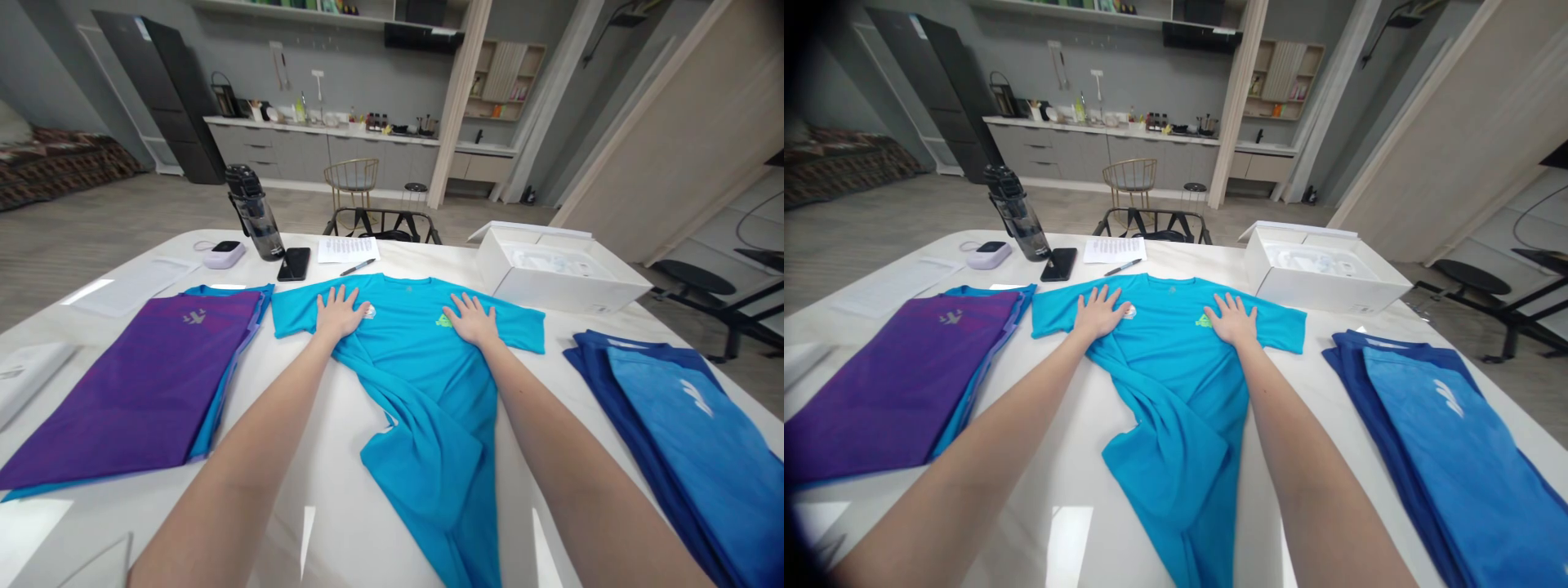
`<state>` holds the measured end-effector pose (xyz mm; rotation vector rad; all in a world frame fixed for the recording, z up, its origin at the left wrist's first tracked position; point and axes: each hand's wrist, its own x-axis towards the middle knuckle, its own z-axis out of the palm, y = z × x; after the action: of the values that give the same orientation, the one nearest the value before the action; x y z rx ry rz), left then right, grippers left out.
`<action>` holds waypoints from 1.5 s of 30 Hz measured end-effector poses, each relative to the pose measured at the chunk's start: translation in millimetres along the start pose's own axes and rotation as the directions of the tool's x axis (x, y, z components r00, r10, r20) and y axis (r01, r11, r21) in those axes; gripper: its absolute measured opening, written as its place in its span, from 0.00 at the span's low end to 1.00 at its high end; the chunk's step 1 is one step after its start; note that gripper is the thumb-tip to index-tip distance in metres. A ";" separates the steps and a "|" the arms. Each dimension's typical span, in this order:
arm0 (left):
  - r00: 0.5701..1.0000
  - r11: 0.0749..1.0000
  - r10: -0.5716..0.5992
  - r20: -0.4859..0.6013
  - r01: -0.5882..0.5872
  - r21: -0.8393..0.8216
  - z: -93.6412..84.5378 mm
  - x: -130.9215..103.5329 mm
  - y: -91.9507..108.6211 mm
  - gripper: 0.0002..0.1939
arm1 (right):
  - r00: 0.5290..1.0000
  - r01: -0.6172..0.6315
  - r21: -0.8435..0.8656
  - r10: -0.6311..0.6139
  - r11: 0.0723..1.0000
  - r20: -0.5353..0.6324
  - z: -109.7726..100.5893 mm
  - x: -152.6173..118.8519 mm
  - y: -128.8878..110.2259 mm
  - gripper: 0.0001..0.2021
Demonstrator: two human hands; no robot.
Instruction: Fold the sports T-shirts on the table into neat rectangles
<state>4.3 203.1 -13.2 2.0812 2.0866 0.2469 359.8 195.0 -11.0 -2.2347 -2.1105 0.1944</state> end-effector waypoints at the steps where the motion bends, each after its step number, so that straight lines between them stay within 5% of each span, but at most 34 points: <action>1: 1.000 1.000 0.009 0.002 -0.009 -0.002 -1.7 -0.2 -0.6 0.39 | 1.000 0.005 -0.004 -0.005 1.000 -0.001 -0.1 0.6 0.4 0.37; 7: 0.949 0.960 0.279 -0.146 -0.279 0.017 -10.0 -29.9 24.7 0.30 | 1.000 0.010 -0.030 -0.010 0.999 0.002 -0.4 1.9 0.1 0.38; 10: 0.907 0.911 0.412 -0.090 -0.412 0.012 -1.3 -57.6 52.6 0.29 | 1.000 -0.007 -0.047 0.006 0.999 -0.017 -3.8 -1.6 -3.9 0.37; 14: 0.915 0.914 0.403 -0.024 -0.404 -0.039 20.8 -79.5 77.0 0.34 | 0.975 -0.008 -0.133 -0.022 0.991 -0.223 -10.8 -16.7 -17.2 0.35; 18: 0.925 0.923 0.380 -0.034 -0.381 -0.055 31.2 -80.6 79.3 0.36 | 0.930 0.064 -0.145 -0.112 0.987 -0.350 -10.7 -45.8 -39.9 0.30; 26: 0.924 0.923 0.383 -0.014 -0.383 -0.014 27.4 -80.6 78.3 0.31 | 0.937 0.274 -0.055 -0.279 0.960 -0.211 2.1 -115.1 -91.3 0.28; 30: 0.909 0.909 0.415 -0.046 -0.416 -0.018 19.2 -85.4 77.7 0.29 | 0.963 0.240 0.020 -0.235 0.971 -0.130 1.1 -137.4 -93.9 0.28; 33: 0.852 0.853 0.508 -0.124 -0.518 -0.060 9.1 -95.6 76.8 0.24 | 0.970 0.217 0.037 -0.212 0.975 -0.116 -0.6 -155.7 -83.9 0.28; 37: 0.773 0.750 0.615 -0.155 -0.634 -0.187 0.7 -126.1 85.3 0.20 | 0.969 0.215 0.032 -0.209 0.976 -0.132 0.2 -179.9 -68.7 0.28; 42: 0.701 0.661 0.678 -0.220 -0.713 -0.236 -1.3 -179.6 120.7 0.20 | 0.962 0.262 -0.048 -0.265 0.964 -0.070 6.9 -194.5 -61.0 0.27; 45: 0.708 0.683 0.670 -0.225 -0.706 -0.188 -2.8 -201.7 140.1 0.19 | 0.956 0.285 -0.106 -0.290 0.953 -0.037 7.3 -198.6 -61.7 0.29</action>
<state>139.6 2.0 26.5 2.6287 1.1095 0.7445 287.1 0.3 -0.4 -1.9219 -2.4313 0.0151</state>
